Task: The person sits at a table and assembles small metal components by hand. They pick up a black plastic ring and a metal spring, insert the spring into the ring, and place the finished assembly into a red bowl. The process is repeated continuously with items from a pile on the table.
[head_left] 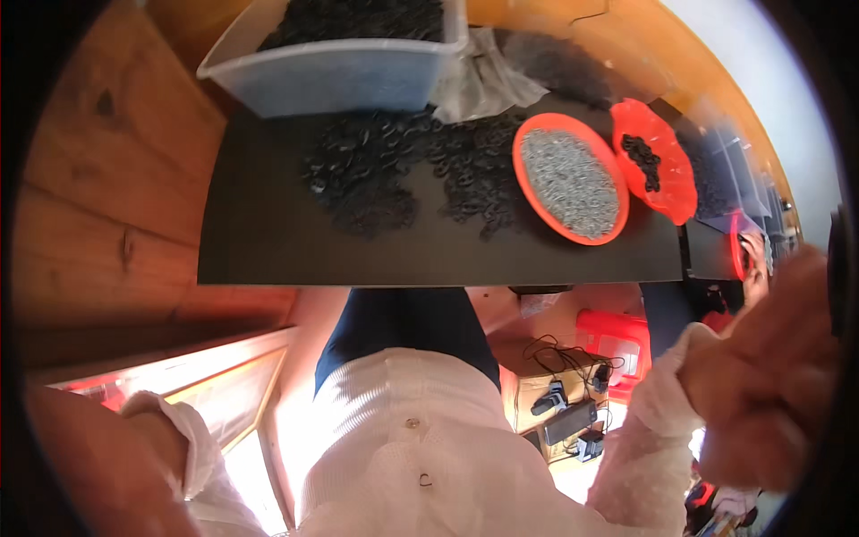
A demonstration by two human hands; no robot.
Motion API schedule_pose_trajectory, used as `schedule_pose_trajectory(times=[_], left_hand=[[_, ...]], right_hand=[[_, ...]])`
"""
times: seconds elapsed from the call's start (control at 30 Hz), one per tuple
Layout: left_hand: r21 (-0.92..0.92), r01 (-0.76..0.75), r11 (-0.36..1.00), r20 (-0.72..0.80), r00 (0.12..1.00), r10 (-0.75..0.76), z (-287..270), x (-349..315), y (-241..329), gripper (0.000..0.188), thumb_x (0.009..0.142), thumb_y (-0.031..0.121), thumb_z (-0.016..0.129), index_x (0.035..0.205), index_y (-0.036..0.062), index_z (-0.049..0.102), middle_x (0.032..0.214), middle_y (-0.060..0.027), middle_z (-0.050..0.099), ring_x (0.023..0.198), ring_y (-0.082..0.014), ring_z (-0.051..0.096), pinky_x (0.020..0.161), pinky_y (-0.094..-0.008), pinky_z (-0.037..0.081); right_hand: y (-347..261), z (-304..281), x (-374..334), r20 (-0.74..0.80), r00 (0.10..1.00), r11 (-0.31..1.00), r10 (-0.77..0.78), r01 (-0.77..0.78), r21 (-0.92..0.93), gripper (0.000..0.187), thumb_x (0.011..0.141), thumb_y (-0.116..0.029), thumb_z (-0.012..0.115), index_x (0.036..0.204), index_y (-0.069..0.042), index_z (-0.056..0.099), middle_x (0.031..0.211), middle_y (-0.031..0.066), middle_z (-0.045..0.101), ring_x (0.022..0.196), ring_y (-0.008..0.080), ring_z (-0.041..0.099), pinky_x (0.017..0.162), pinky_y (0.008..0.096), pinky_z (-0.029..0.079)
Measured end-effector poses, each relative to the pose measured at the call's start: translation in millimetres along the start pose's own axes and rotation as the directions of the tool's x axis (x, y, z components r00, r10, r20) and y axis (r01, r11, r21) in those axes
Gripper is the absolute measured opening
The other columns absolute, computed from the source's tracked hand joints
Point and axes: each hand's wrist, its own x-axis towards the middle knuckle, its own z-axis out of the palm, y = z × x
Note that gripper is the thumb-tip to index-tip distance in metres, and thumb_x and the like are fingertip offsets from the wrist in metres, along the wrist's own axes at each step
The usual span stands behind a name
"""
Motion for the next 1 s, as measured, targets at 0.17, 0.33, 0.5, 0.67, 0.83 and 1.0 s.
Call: schedule_pose_trajectory(times=[0.17,0.33,0.5,0.67,0.83,1.0], left_hand=[[0.052,0.173,0.984,-0.163,0.973,-0.162,18,-12,-4,0.033,0.087,0.019,0.054,0.105,-0.0084,0.055,0.077,-0.0130,0.053,0.065,-0.0192,0.048,0.060,-0.0310,0.040],[0.033,0.565,0.825,0.083,0.821,-0.565,54,-80,-64,0.017,0.093,0.007,0.049,0.101,-0.0022,0.061,0.076,-0.0028,0.051,0.065,-0.0067,0.041,0.056,-0.0215,0.032],[-0.030,0.625,0.780,0.189,0.770,-0.609,88,-119,-92,0.016,0.093,0.008,0.051,0.087,-0.0040,0.061,0.070,-0.0031,0.051,0.060,-0.0088,0.043,0.053,-0.0237,0.034],[-0.094,0.713,0.695,0.248,0.692,-0.677,95,-133,-98,0.020,0.094,0.012,0.053,0.080,-0.0016,0.059,0.064,0.0009,0.048,0.058,-0.0052,0.039,0.052,-0.0231,0.031],[-0.097,0.706,0.702,0.283,0.695,-0.661,101,-144,-103,0.022,0.094,0.015,0.053,0.079,-0.0001,0.059,0.063,0.0033,0.048,0.057,-0.0030,0.039,0.050,-0.0217,0.030],[-0.087,0.697,0.712,0.276,0.703,-0.655,104,-135,-98,0.014,0.088,0.005,0.057,0.077,-0.0034,0.059,0.062,-0.0069,0.053,0.056,-0.0110,0.049,0.052,-0.0275,0.038]], right_hand=[[17,45,-12,0.309,0.898,0.944,0.314,-0.330,-0.002,0.015,0.075,-0.010,0.071,0.081,-0.004,0.059,0.064,0.0093,0.056,0.052,0.0231,0.055,0.046,0.0341,0.041],[17,139,-59,0.480,0.836,0.946,0.266,-0.323,0.039,0.028,0.076,-0.025,0.070,0.089,-0.004,0.057,0.088,0.0130,0.052,0.078,0.0276,0.057,0.054,0.0397,0.048],[13,200,-82,0.323,0.924,0.977,0.203,-0.168,-0.132,0.057,0.068,-0.039,0.073,0.109,-0.003,0.058,0.118,0.0178,0.051,0.104,0.0287,0.050,0.082,0.0391,0.038],[22,223,-83,0.333,0.906,0.954,0.262,-0.191,-0.231,0.068,0.071,-0.046,0.068,0.121,-0.001,0.055,0.130,0.0230,0.047,0.119,0.0335,0.044,0.094,0.0458,0.034],[48,225,-75,0.315,0.894,0.921,0.320,-0.215,-0.326,0.072,0.070,-0.046,0.070,0.124,-0.002,0.053,0.129,0.0215,0.047,0.119,0.0327,0.043,0.097,0.0461,0.031],[61,216,-65,0.336,0.867,0.902,0.368,-0.247,-0.353,0.060,0.070,-0.038,0.074,0.115,-0.002,0.054,0.118,0.0183,0.049,0.108,0.0315,0.047,0.087,0.0446,0.036]])
